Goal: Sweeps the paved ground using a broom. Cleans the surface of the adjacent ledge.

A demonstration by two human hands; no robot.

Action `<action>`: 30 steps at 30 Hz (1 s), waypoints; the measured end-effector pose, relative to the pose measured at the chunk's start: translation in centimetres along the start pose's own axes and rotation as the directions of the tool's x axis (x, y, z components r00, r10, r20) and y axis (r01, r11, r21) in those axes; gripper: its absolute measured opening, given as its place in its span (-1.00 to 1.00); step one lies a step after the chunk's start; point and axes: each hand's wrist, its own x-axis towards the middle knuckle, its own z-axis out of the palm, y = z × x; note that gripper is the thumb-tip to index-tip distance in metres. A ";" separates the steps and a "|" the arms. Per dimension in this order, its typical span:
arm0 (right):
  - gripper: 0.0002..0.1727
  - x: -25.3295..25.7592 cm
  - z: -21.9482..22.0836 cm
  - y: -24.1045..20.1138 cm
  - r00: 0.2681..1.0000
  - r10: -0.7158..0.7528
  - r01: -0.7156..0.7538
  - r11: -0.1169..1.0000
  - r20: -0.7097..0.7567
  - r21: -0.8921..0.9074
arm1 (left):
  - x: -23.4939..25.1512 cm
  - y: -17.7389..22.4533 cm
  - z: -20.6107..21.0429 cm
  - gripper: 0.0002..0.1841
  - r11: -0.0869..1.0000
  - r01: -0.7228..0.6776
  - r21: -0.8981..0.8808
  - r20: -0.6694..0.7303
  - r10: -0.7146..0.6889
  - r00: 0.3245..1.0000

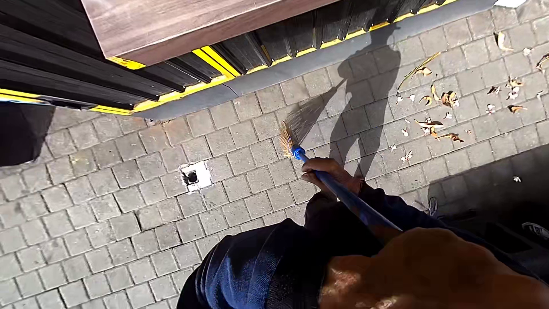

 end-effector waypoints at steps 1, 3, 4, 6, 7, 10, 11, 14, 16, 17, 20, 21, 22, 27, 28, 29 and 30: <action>-0.77 0.9 1.6 1.0 0.999 0.001 -0.003 0.998 0.032 0.060 | -0.2 -1.3 -0.2 -0.74 1.000 0.023 0.002 0.022 -0.023 0.999; -0.77 2.6 3.5 3.0 0.997 0.011 -0.022 0.989 0.078 0.144 | -0.5 -4.2 -0.7 -0.83 0.997 0.062 0.037 0.008 -0.062 0.998; -0.77 3.3 3.6 3.8 0.996 0.037 -0.050 0.987 0.086 0.154 | -0.6 -5.4 -0.9 -0.85 0.994 0.087 0.069 -0.009 -0.086 0.996; -0.79 3.5 2.3 5.0 0.992 0.112 -0.117 0.986 0.053 0.117 | -0.5 -7.0 -1.0 -0.85 0.993 0.089 0.082 -0.018 -0.088 0.996; -0.80 3.0 0.6 5.3 0.990 0.138 -0.140 0.988 0.025 0.073 | -0.2 -7.2 -1.0 -0.85 0.997 0.055 0.057 0.002 -0.055 0.998; -0.81 -0.9 -6.4 5.7 0.980 0.144 -0.159 0.982 -0.137 -0.105 | 1.2 -6.0 -0.5 -0.88 0.993 -0.103 -0.065 0.101 0.109 0.989; -0.81 -2.6 -8.9 5.2 0.966 0.169 -0.203 0.964 -0.197 -0.170 | 1.9 -5.5 -0.3 -0.86 0.984 -0.145 -0.104 0.131 0.158 0.979; -0.83 -6.5 -16.1 2.9 0.868 0.238 -0.388 0.873 -0.436 -0.296 | 4.1 -5.9 0.1 -0.86 0.939 -0.235 -0.250 0.170 0.282 0.944; -0.83 -8.5 -20.4 1.7 0.796 0.228 -0.485 0.795 -0.562 -0.365 | 6.0 -6.8 0.5 -0.85 0.897 -0.298 -0.326 0.134 0.357 0.925; -0.83 -9.1 -22.3 0.8 0.773 0.213 -0.511 0.767 -0.598 -0.388 | 7.1 -6.9 0.7 -0.85 0.882 -0.331 -0.336 0.128 0.391 0.911; -0.86 -10.8 -25.1 -1.4 0.750 0.167 -0.514 0.755 -0.639 -0.406 | 10.9 -5.5 1.7 -0.84 0.875 -0.364 -0.319 0.178 0.432 0.884; -0.87 -11.2 -25.5 -1.6 0.746 0.171 -0.504 0.776 -0.643 -0.379 | 12.3 -4.9 2.1 -0.82 0.879 -0.362 -0.311 0.212 0.435 0.875; -0.85 -11.2 -25.7 -1.4 0.750 0.168 -0.481 0.803 -0.640 -0.353 | 13.7 -4.4 2.3 -0.82 0.883 -0.358 -0.304 0.248 0.436 0.865; -0.73 -10.6 -27.0 0.4 0.878 0.153 -0.276 0.936 -0.453 -0.220 | 22.1 -3.9 5.2 -0.80 0.920 -0.265 -0.288 0.334 0.356 0.873; -0.73 -10.9 -28.1 1.0 0.895 0.148 -0.244 0.952 -0.420 -0.184 | 24.3 -4.3 6.3 -0.82 0.931 -0.234 -0.280 0.343 0.325 0.882; -0.73 -11.5 -29.2 1.7 0.903 0.155 -0.228 0.963 -0.401 -0.141 | 26.4 -4.8 7.6 -0.84 0.941 -0.203 -0.273 0.349 0.293 0.890; -0.74 -12.5 -30.8 2.3 0.905 0.166 -0.221 0.970 -0.391 -0.101 | 28.6 -5.5 9.1 -0.86 0.947 -0.185 -0.264 0.352 0.273 0.895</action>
